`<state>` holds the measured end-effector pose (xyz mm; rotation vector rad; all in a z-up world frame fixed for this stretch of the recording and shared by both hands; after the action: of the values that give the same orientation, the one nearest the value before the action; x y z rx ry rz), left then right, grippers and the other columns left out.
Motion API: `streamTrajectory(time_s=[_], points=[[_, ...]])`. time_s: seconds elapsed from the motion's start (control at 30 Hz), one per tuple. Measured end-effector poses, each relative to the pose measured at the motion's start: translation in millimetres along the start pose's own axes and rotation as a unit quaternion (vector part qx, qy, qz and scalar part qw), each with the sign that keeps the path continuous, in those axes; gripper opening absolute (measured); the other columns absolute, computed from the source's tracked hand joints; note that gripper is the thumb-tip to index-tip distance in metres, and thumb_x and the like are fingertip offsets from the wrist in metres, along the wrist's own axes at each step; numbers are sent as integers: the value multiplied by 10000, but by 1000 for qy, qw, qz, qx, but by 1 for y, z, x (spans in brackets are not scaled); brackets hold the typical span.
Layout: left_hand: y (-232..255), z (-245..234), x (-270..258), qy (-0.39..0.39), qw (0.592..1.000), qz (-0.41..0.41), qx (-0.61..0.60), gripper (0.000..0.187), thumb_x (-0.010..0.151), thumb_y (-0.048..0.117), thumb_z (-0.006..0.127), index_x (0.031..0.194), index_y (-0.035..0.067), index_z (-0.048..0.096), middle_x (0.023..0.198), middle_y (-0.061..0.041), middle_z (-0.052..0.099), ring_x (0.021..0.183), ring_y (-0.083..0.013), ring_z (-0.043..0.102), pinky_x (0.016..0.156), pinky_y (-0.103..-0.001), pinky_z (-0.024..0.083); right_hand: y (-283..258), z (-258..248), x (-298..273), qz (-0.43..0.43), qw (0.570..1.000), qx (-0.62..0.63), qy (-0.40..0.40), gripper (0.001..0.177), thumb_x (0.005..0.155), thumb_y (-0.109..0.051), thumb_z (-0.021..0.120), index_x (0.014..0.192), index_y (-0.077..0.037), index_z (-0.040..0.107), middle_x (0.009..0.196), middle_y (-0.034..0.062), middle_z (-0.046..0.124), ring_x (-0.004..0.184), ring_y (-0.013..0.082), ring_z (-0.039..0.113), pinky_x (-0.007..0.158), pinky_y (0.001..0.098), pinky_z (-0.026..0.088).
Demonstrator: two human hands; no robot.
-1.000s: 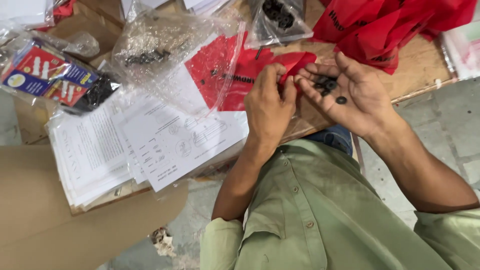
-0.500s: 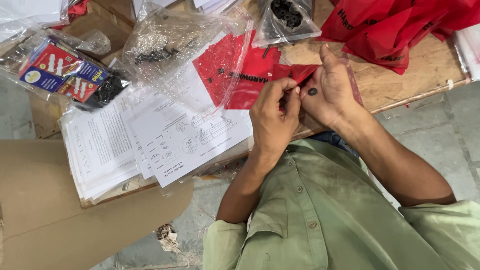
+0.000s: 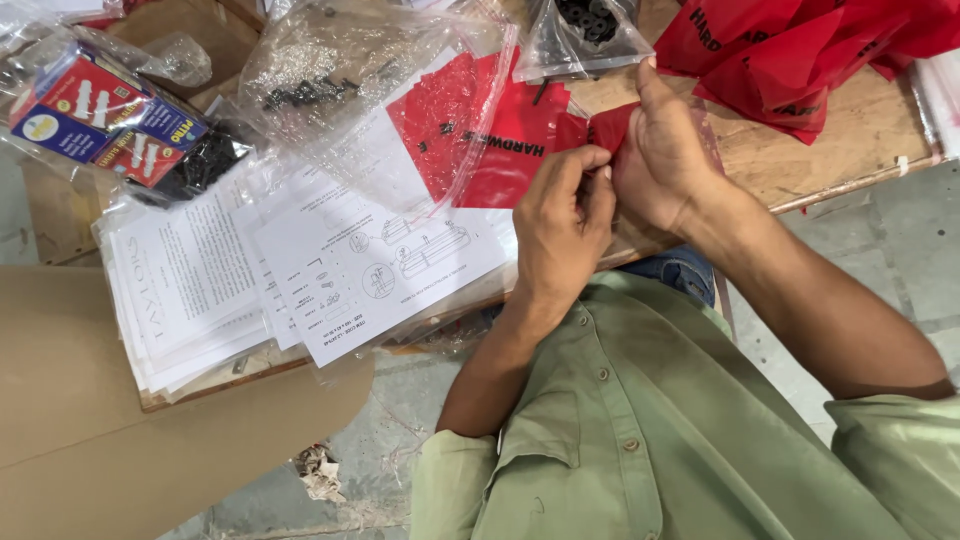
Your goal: The person sorts small black hardware components, such as washers and nuts, from red plastic bags onto a table. They handle the items by hand, arranging them in their palm and then placing them back into the bags.
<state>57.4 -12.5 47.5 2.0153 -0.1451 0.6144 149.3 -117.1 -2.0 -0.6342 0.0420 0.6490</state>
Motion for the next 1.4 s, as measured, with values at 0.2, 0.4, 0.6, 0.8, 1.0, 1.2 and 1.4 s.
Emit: streamTrajectory(time_s=[0.2, 0.4, 0.6, 0.8, 1.0, 1.2, 1.4], points=[[-10, -12, 6, 25, 1000, -5, 5, 171, 967, -6, 694, 1127, 43, 659, 1056, -104, 706, 878, -227, 739, 769, -321, 598, -8, 27, -13, 89, 986, -142, -18, 764, 1005, -676, 280, 1312, -43, 578, 1294, 68, 676, 1200, 192, 589, 1104, 385, 444], [-16, -15, 12, 54, 998, -12, -35, 150, 982, -1, 698, 1126, 27, 665, 1034, -88, 705, 850, -171, 719, 751, -291, 588, -28, 45, -50, 84, 846, -526, 18, 429, 1077, -435, 468, 1193, -61, 643, 946, 131, 678, 831, 245, 630, 752, 424, 517], [-34, 3, 11, 18, 979, -97, -179, 151, 1016, 17, 695, 1163, -4, 667, 968, -36, 720, 782, -47, 653, 677, -214, 551, -28, 7, -56, -285, 545, -783, -93, 223, 842, -53, 727, 1043, 23, 666, 913, 193, 685, 913, 375, 656, 792, 470, 509], [-36, -1, 10, 15, 968, -87, -236, 200, 1038, 9, 657, 1234, -9, 621, 1075, -42, 698, 894, -58, 696, 749, -198, 584, -82, 25, -57, -364, 470, -802, -62, 384, 831, 77, 682, 1201, -4, 744, 1094, 150, 728, 1019, 322, 678, 944, 449, 535], [-51, -18, -8, 34, 964, -112, -238, 174, 1040, 7, 651, 1211, -19, 631, 1055, -37, 704, 900, -75, 705, 751, -199, 562, -112, -13, -74, -313, 238, -919, -26, 343, 757, 24, 768, 1094, -34, 749, 1055, 90, 723, 1116, 256, 644, 1094, 413, 441], [-67, -35, -27, 64, 984, -105, -132, 188, 1012, 30, 695, 1193, -16, 668, 1031, -69, 715, 865, -117, 707, 763, -233, 584, -111, 30, -92, -350, 216, -912, 2, 304, 831, -39, 824, 1116, 11, 731, 1083, 111, 704, 1144, 276, 631, 1146, 436, 409], [-66, -50, -27, 24, 992, 5, 126, 404, 850, 61, 786, 1222, -18, 649, 1230, -193, 651, 1123, -350, 626, 966, -423, 529, -85, 49, -107, -355, 292, -888, 6, 454, 831, 146, 640, 1261, 7, 687, 1271, 126, 669, 1250, 296, 601, 1099, 400, 469]])
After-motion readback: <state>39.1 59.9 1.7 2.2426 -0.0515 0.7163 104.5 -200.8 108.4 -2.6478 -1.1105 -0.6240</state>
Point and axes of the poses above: each hand's wrist, its own x-axis towards the middle knuckle, its own z-axis out of the palm, y = z × x, the point moved 3 cm from there along x, towards the middle knuckle
